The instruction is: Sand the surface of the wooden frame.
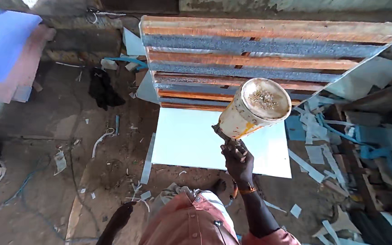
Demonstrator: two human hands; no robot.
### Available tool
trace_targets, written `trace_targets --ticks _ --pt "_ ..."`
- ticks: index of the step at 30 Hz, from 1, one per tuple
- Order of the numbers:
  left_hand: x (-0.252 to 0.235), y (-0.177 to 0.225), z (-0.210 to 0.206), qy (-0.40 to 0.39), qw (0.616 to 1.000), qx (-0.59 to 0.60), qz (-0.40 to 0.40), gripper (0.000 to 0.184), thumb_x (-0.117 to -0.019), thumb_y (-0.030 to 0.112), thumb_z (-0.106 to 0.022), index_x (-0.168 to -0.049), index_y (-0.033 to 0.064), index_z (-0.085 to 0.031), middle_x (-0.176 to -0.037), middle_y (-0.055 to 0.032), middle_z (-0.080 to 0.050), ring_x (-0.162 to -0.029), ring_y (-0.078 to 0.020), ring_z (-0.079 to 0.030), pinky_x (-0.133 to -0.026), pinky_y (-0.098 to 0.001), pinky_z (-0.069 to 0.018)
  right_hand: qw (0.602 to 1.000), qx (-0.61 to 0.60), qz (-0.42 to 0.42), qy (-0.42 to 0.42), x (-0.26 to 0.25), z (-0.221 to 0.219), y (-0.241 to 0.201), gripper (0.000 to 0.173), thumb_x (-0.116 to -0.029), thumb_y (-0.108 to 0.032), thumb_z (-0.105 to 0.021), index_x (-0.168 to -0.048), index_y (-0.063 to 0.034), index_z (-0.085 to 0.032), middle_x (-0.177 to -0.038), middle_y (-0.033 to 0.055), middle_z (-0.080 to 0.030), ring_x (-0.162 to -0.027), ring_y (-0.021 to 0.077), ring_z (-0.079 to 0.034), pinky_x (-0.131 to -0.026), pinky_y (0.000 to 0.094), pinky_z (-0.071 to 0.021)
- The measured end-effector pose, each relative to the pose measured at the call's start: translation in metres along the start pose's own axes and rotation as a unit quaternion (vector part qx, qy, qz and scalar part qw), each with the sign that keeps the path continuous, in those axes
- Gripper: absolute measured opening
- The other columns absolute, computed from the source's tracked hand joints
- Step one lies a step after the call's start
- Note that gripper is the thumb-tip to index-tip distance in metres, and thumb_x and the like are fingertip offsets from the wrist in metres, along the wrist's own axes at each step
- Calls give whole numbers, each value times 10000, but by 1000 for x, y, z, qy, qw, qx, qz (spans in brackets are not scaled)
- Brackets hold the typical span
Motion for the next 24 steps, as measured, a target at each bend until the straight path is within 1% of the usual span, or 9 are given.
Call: trace_targets --ticks 3,5,7,10,13,15,19,22,24 --pt "-18 24 -4 8 999 -46 -12 413 -1114 171 -368 -1482 44 -506 -1362 -236 -607 -1202 -364 -616 -1017 -505 -482 999 4 -10 32 -2 31 12 538 -915 -176 -771 -1406 -53 -587 -970 35 -757 -655 87 -686 -572 295 -604" --pt "-51 13 -7 9 996 -73 -44 399 -1116 184 -382 -1475 79 -519 -1358 -220 -617 -1185 -358 -640 -999 -523 -514 998 14 -16 55 -4 58 23 514 -915 -186 -766 -1385 -57 -605 -930 44 -756 -610 103 -674 -533 310 -595" --pt "-77 16 -9 8 993 -91 -75 388 -1108 202 -405 -1451 93 -551 -1324 -223 -636 -1137 -366 -664 -969 -544 -533 997 26 -13 68 -6 88 34 513 -922 -216 -763 -1388 -69 -608 -932 38 -758 -645 103 -689 -569 319 -609" --pt "-84 62 -24 1 991 -95 -92 372 -1106 203 -429 -1435 96 -566 -1306 -207 -644 -1115 -341 -668 -962 -525 -536 993 54 -27 102 -10 138 49 520 -917 -244 -764 -1389 -83 -615 -978 25 -769 -782 90 -731 -717 328 -638" --pt "-86 115 -46 -6 986 -104 -131 367 -1092 161 -442 -1422 77 -577 -1286 -199 -660 -1118 -307 -675 -981 -494 -539 984 83 -46 150 -14 190 69 514 -909 -278 -766 -1370 -94 -633 -961 25 -768 -780 96 -730 -719 351 -636" --pt "-95 146 -63 -19 982 -123 -145 374 -1088 154 -443 -1432 92 -576 -1336 -190 -637 -1159 -301 -657 -1004 -494 -526 978 97 -52 176 -18 225 80 504 -911 -282 -766 -1364 -102 -636 -975 34 -763 -776 110 -726 -711 370 -634" --pt "-105 210 -96 -41 968 -188 -159 386 -1091 215 -440 -1437 121 -583 -1356 -184 -632 -1214 -316 -637 -1044 -522 -500 965 108 -78 228 -25 290 101 532 -905 -234 -780 -1390 -95 -613 -1082 63 -756 -898 146 -738 -829 413 -631" --pt "-105 254 -117 -51 964 -199 -167 387 -1093 249 -439 -1439 150 -580 -1383 -154 -622 -1219 -310 -638 -1036 -534 -512 949 123 -102 273 -27 333 117 507 -915 -257 -766 -1381 -114 -625 -1031 85 -753 -766 172 -723 -686 434 -623" --pt "-101 279 -129 -54 963 -197 -176 377 -1096 233 -441 -1436 141 -575 -1403 -146 -611 -1224 -303 -640 -1027 -524 -526 941 116 -102 301 -28 357 126 540 -918 -235 -762 -1411 -95 -597 -1047 108 -745 -748 188 -719 -659 442 -620"
Point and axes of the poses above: each hand's wrist, its own x-axis away from the middle knuckle, its own z-axis out of the back of the hand, y = z × x, the point moved 3 cm from there along -x, towards the middle knuckle
